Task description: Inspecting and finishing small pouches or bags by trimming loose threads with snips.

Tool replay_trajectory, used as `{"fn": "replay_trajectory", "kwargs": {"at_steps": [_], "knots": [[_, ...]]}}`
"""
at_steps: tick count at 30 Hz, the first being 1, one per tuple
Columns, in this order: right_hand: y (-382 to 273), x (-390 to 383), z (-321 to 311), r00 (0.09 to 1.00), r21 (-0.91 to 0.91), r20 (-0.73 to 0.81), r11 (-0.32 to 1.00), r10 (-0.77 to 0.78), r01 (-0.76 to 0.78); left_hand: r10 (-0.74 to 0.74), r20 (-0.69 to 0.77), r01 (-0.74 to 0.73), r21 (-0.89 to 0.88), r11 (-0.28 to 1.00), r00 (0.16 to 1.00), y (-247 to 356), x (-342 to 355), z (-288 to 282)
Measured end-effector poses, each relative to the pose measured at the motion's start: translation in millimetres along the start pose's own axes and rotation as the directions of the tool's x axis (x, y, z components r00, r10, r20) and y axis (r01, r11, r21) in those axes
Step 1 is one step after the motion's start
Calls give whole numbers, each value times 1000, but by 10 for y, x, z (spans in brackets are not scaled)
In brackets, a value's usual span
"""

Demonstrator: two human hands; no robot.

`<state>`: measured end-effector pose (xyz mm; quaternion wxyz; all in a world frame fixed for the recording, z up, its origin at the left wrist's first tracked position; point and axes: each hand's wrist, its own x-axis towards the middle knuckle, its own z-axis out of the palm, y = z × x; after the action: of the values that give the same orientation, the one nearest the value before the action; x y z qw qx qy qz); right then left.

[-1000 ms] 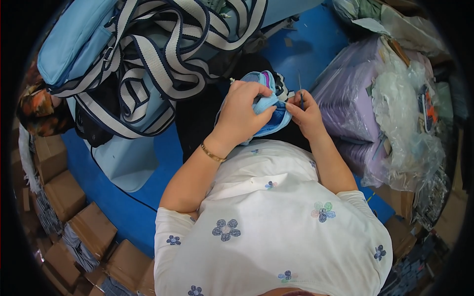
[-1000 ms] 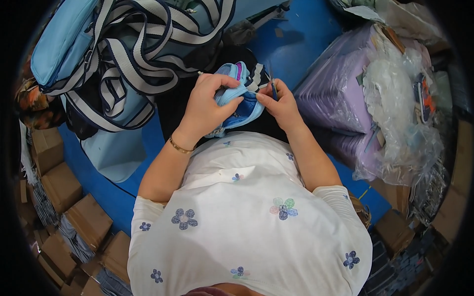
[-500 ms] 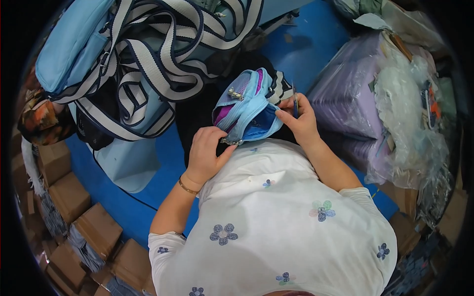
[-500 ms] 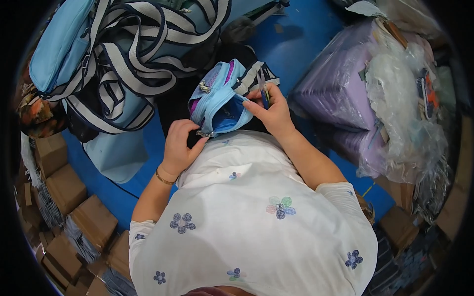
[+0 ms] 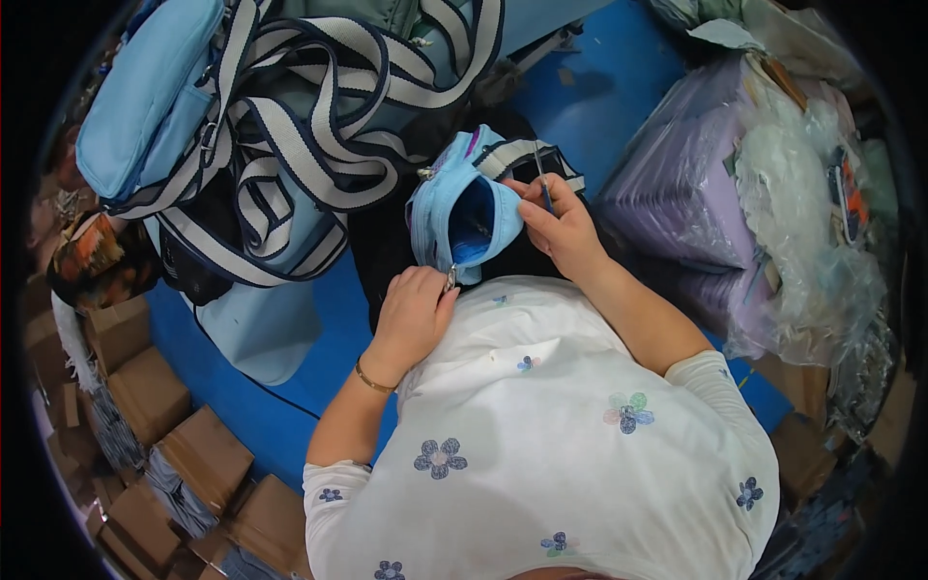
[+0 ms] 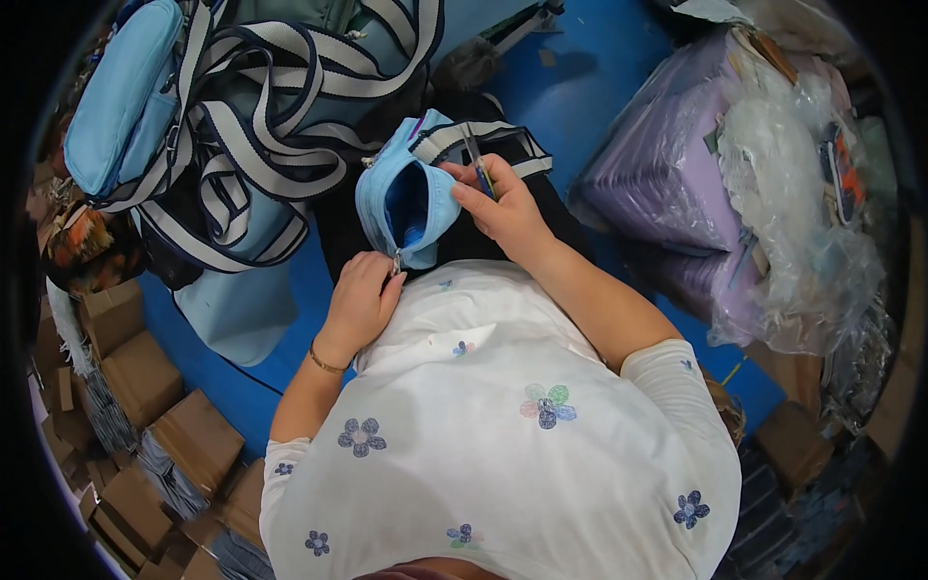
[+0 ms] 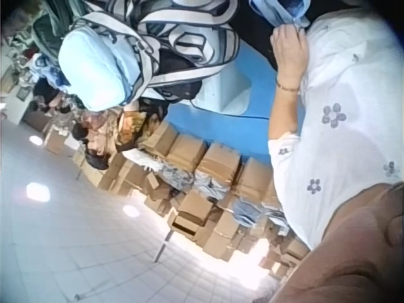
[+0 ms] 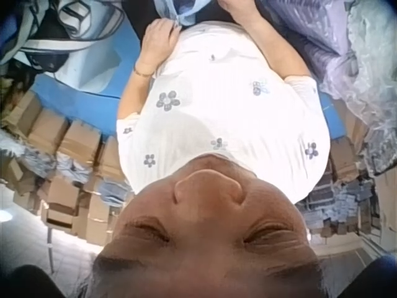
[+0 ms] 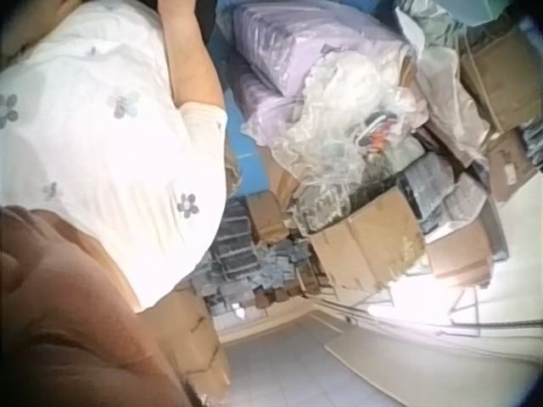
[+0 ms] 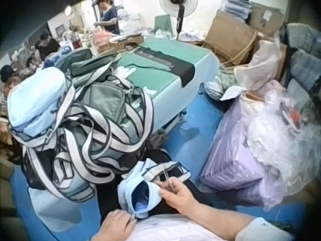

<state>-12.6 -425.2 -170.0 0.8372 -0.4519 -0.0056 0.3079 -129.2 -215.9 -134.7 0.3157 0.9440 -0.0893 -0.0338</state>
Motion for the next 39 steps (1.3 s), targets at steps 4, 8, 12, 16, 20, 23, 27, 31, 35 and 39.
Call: {"fn": "replay_trajectory", "kwargs": {"at_steps": [4,8,12,16,20,23,27,31,35,39], "knots": [[12,67,43,996,15,86,1000,5,-6,-47,35,53,-193,980,998,77,38,-147],[-12,61,122,985,-23,174,1000,3,1,70,-138,-76,-37,996,988,176,89,-295],[16,89,218,962,-62,272,997,-25,44,189,-174,-180,67,981,967,282,128,-345],[62,137,331,925,-136,370,980,-87,146,125,67,-130,82,988,990,313,97,-313],[58,70,424,927,-268,370,950,-52,161,130,120,-133,15,991,984,335,61,-423],[43,44,406,952,-402,307,906,-5,135,87,137,-93,45,995,987,215,-41,-466],[53,36,432,958,-392,273,898,-93,199,33,110,-38,47,998,993,196,-99,-505],[81,-9,404,974,-345,210,925,-89,159,-54,91,53,9,999,994,79,-78,-510],[188,-61,319,996,-252,85,967,-12,33,-370,85,378,-318,870,925,-125,19,-532],[147,-97,428,997,-258,2,963,-77,75,-382,70,226,-897,380,922,-83,261,-342]]}}
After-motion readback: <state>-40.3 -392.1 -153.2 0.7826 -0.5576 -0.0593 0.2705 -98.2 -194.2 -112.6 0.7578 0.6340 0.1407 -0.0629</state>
